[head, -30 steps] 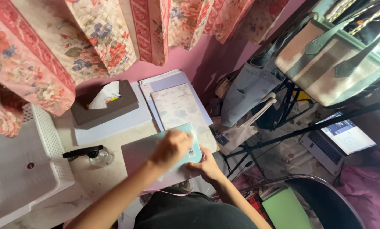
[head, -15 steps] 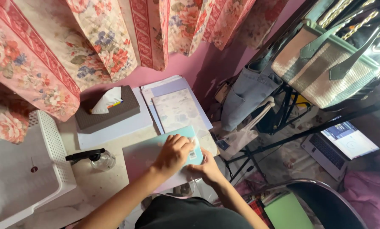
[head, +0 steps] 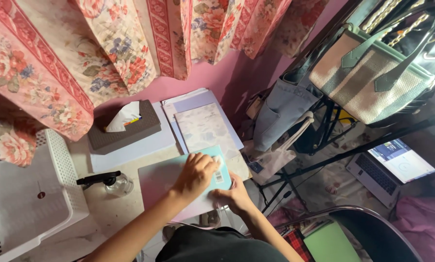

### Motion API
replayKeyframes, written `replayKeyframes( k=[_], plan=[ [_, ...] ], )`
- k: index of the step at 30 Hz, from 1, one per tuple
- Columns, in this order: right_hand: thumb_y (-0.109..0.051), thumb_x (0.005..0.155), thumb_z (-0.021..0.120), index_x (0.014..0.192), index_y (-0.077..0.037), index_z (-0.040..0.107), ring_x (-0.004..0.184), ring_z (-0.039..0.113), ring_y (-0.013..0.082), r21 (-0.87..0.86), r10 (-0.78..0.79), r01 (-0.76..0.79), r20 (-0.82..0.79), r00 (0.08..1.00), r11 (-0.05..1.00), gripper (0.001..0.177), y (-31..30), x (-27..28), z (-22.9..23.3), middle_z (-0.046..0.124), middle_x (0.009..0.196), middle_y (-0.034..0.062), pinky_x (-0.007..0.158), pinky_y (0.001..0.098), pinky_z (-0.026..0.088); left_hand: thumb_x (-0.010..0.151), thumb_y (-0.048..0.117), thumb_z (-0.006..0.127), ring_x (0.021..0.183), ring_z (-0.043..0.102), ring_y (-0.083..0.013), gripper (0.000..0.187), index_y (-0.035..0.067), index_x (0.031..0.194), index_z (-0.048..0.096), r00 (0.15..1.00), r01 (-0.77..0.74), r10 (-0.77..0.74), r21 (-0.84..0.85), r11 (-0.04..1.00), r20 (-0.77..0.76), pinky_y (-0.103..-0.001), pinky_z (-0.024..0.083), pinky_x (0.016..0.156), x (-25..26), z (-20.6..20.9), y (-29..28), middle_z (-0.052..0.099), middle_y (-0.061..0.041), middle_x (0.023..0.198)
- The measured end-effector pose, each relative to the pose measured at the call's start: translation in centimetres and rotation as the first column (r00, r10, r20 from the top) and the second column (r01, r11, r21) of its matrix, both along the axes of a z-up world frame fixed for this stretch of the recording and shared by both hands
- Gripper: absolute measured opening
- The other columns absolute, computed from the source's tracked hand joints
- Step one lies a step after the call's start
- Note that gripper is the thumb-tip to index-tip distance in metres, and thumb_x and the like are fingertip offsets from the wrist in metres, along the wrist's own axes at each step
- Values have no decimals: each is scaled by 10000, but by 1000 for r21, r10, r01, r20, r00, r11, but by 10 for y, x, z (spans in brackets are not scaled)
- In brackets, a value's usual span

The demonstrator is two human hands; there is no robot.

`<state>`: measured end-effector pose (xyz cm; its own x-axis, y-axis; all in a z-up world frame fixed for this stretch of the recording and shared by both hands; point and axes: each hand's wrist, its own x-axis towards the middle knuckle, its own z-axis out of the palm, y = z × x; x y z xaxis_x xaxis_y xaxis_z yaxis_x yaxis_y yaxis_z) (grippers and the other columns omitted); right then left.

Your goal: Cleaning the covers of folders and notebooks using a cleaning spray and a cloth.

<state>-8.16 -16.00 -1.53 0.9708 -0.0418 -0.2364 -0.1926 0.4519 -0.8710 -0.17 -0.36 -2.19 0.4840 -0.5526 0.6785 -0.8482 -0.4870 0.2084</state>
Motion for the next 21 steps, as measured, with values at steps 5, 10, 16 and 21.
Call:
replayKeyframes(
  k=[5, 10, 16, 21],
  plan=[
    [198, 545, 824, 929, 59, 677, 584, 721, 220, -8, -14, 14, 21, 1000, 1000, 434, 1, 5, 5, 703, 695, 131, 515, 312, 593, 916, 109, 652, 717, 547, -224, 82, 115, 835, 665, 999, -20, 20, -13, 1000, 46, -352, 420, 665, -1, 26, -7, 533, -32, 779],
    [198, 574, 810, 943, 67, 676, 593, 719, 201, -8, -5, 6, 55, 998, 1000, 413, 6, 13, 24, 696, 698, 117, 532, 302, 589, 909, 72, 653, 684, 557, -240, 75, 110, 862, 698, 994, -52, 53, -6, 999, 99, -376, 425, 639, 15, 42, -3, 546, -44, 761],
    [198, 549, 815, 934, 73, 685, 601, 718, 212, -21, -4, 5, 27, 1000, 1000, 425, 4, 15, 20, 697, 704, 118, 538, 313, 593, 922, 101, 648, 708, 551, -206, 120, 117, 819, 708, 998, -59, 59, 25, 998, 27, -359, 413, 679, 17, 35, -5, 562, -23, 758],
    [189, 539, 822, 930, 57, 695, 602, 723, 237, -21, -28, 28, 10, 1000, 999, 431, 6, 18, 27, 703, 697, 120, 514, 327, 595, 917, 141, 675, 706, 555, -228, 99, 103, 827, 694, 996, -59, 58, 14, 998, 75, -373, 418, 671, -1, 58, -11, 560, -33, 760]
  ],
)
